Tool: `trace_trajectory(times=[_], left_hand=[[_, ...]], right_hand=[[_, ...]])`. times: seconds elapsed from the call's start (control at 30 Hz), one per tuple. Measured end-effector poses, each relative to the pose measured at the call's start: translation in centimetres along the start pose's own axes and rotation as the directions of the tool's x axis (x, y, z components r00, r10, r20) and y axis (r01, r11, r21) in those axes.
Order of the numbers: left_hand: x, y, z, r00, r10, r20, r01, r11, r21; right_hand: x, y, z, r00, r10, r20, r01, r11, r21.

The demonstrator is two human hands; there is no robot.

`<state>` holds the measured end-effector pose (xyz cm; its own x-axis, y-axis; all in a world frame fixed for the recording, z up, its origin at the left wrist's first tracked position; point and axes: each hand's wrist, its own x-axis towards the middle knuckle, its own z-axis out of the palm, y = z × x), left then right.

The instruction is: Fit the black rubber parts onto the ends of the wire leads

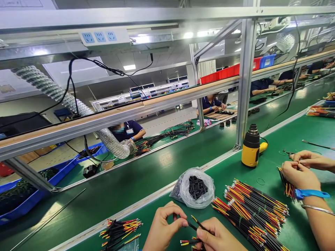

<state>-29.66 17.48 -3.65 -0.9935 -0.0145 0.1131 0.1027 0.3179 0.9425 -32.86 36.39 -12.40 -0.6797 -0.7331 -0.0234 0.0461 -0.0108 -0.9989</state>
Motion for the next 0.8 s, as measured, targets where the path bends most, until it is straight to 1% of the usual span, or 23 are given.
trace_trajectory(times=[0.03,0.1,0.13,0.17,0.2,0.23,0.33,0.4,0.53,0.63,0.7,0.8], left_hand=[[0.0,-0.1,0.1,0.999,-0.031,-0.025,0.031,0.999,0.013],[0.1,-0.3,0.4,0.994,-0.095,-0.061,0.097,0.995,0.03],[0.2,-0.4,0.6,0.991,-0.119,-0.064,0.121,0.992,0.028],[0.2,-0.5,0.8,0.989,-0.134,-0.054,0.135,0.991,0.016],[0.2,-0.7,0.9,0.99,-0.139,-0.033,0.139,0.99,-0.005],[0.2,-0.8,1.0,0.991,-0.133,-0.002,0.133,0.991,-0.032],[0.3,-1.2,1.1,0.99,-0.095,0.1,0.107,0.987,-0.119],[0.2,-1.3,0.9,0.986,-0.086,0.145,0.109,0.981,-0.158],[0.0,-1.0,0.9,0.981,-0.068,0.18,0.103,0.976,-0.193],[-0.2,-0.7,1.5,0.981,-0.013,0.196,0.05,0.981,-0.185],[-0.3,-0.5,1.9,0.982,0.041,0.183,-0.004,0.981,-0.195],[-0.6,-0.2,2.2,0.985,0.114,0.13,-0.084,0.972,-0.218]], right_hand=[[0.0,-0.3,0.0,0.999,-0.025,-0.044,0.023,0.998,-0.054],[-0.1,-0.8,0.1,0.98,-0.126,-0.157,0.089,0.971,-0.224],[-0.1,-0.9,0.2,0.966,-0.177,-0.19,0.114,0.947,-0.301],[-0.1,-1.0,0.2,0.958,-0.204,-0.202,0.127,0.932,-0.339],[-0.1,-1.0,0.2,0.961,-0.197,-0.196,0.126,0.938,-0.322],[-0.1,-0.9,0.3,0.972,-0.161,-0.173,0.113,0.959,-0.26],[0.0,-0.3,0.4,0.997,-0.049,-0.064,0.047,0.999,-0.023],[0.0,0.0,0.5,0.999,-0.041,-0.03,0.042,0.998,0.047],[-0.2,-0.6,0.3,0.997,-0.077,0.03,0.073,0.992,0.104],[-0.5,-1.3,0.1,0.992,-0.096,0.081,0.086,0.989,0.123],[-0.6,-1.4,-0.1,0.989,-0.111,0.096,0.098,0.987,0.129],[-0.6,-0.8,-0.4,0.986,-0.131,0.107,0.117,0.985,0.128]])
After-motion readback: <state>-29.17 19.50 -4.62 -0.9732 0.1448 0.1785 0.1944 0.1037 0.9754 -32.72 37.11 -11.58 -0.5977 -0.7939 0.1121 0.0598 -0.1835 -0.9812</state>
